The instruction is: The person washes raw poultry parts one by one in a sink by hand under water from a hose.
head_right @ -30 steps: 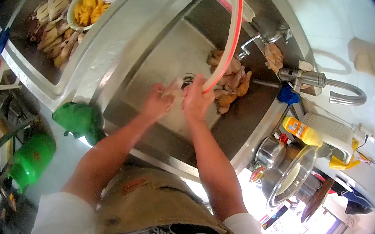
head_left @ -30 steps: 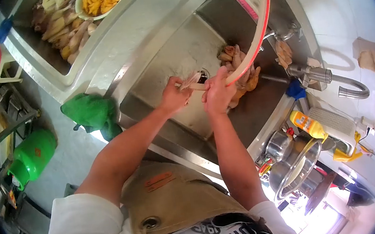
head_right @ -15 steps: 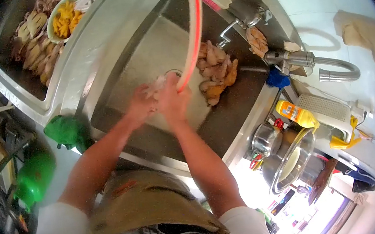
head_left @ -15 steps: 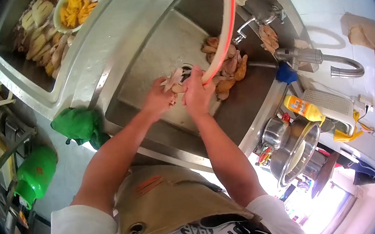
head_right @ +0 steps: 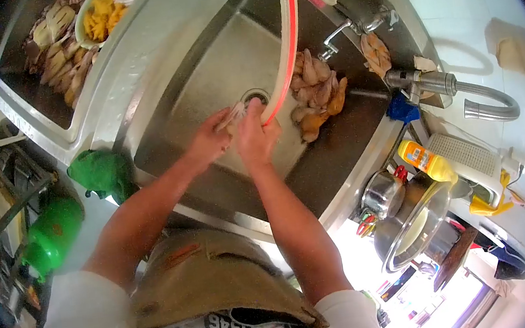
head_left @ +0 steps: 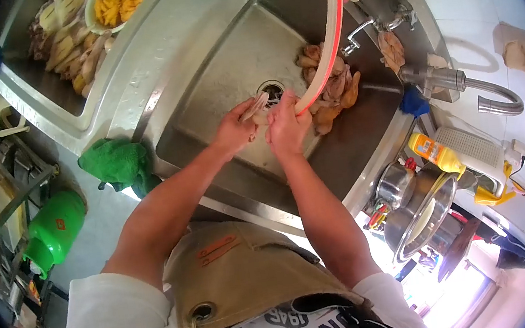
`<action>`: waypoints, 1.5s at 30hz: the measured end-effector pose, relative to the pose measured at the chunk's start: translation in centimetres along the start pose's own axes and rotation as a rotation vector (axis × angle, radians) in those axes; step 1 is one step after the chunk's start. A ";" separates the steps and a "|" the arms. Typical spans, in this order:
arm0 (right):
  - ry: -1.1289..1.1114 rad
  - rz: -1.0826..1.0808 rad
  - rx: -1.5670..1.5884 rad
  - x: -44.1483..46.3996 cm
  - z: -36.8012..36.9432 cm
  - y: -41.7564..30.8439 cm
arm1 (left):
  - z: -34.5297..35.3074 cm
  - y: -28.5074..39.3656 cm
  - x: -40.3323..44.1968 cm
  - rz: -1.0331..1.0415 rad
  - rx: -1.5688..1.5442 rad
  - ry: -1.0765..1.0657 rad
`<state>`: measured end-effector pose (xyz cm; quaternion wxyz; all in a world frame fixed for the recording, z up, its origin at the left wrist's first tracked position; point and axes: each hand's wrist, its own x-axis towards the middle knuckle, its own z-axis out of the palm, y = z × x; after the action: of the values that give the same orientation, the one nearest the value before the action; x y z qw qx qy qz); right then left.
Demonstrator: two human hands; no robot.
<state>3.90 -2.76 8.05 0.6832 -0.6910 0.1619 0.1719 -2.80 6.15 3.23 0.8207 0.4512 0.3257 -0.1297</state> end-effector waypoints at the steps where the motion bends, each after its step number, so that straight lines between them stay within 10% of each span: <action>1: 0.001 0.014 0.017 -0.1 0.1 -0.1 | 0.0 -0.2 0.1 -0.005 0.006 0.015; 45: -0.059 -0.067 -0.092 0.4 0.0 0.5 | -0.9 0.0 0.2 -0.124 -0.207 0.005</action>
<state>4.07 -2.78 7.44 0.6607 -0.7213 0.1103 0.1762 -3.02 6.89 2.70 0.8525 0.3432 0.3667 -0.1447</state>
